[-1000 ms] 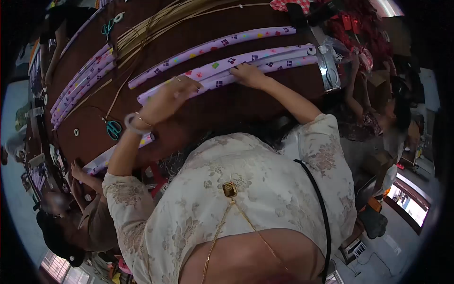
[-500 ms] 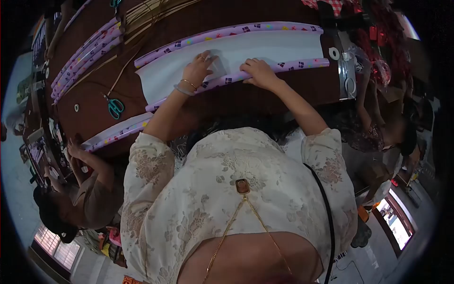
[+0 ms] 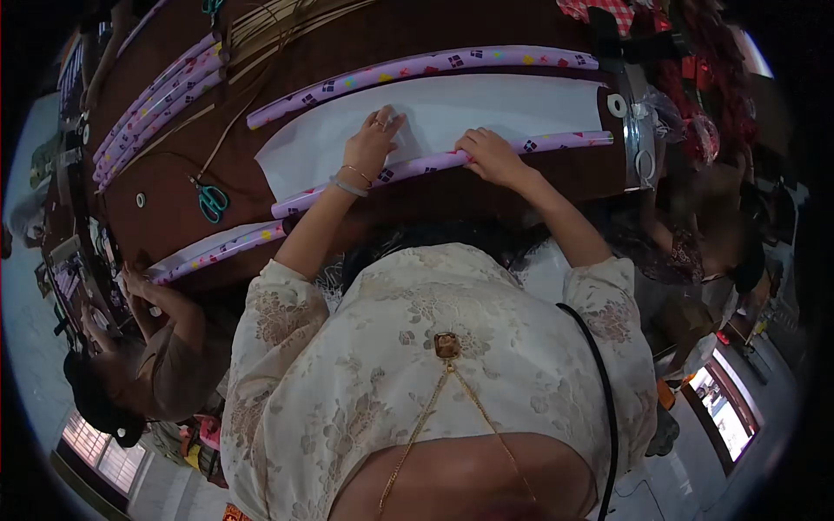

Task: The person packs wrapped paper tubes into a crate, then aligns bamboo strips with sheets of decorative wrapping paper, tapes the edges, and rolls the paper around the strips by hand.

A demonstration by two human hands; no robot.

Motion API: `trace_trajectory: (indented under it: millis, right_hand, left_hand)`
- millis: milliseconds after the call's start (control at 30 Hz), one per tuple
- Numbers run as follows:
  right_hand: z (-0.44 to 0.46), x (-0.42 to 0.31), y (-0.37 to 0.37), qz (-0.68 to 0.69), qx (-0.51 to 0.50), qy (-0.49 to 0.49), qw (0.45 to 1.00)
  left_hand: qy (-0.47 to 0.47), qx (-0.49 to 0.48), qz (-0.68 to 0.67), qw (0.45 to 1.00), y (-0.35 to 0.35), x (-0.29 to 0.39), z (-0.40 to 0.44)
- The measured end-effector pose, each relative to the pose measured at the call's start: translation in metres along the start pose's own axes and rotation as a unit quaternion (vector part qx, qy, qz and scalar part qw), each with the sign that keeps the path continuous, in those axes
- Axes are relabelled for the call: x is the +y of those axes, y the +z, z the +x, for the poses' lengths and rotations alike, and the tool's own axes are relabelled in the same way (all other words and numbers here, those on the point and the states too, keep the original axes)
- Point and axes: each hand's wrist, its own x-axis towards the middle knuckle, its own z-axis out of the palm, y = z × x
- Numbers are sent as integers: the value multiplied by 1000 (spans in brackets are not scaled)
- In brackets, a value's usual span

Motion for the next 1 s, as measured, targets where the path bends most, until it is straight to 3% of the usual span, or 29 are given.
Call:
trace_trajectory:
  millis: [267, 333, 467, 533, 733, 767, 867, 1000]
  right_hand:
    - [-4, 5, -4, 9, -29, 52, 998]
    - [-6, 2, 0, 3, 31, 57, 998]
    - [-5, 7, -1, -50, 18, 83, 995]
    - [-4, 8, 2, 21, 17, 71, 997]
    - [-7, -3, 10, -60, 86, 56, 993]
    - [-9, -3, 4, -35, 56, 68, 995]
    - [-15, 16, 15, 55, 87, 36, 994]
    - [-8, 4, 28, 48, 48, 23, 997]
  left_hand:
    - [-28, 19, -39, 999, -2, 14, 4]
    - [-30, 8, -47, 998, -1, 14, 5]
    - [-19, 27, -66, 997, 5, 7, 2]
    - [-29, 26, -69, 997, 10, 4, 2]
    - [-39, 8, -113, 993, 9, -2, -4]
    - [-32, 6, -115, 993, 8, 1, -3]
    - [-43, -11, -88, 995, 8, 11, -6]
    - [-35, 25, -63, 997, 7, 2, -24]
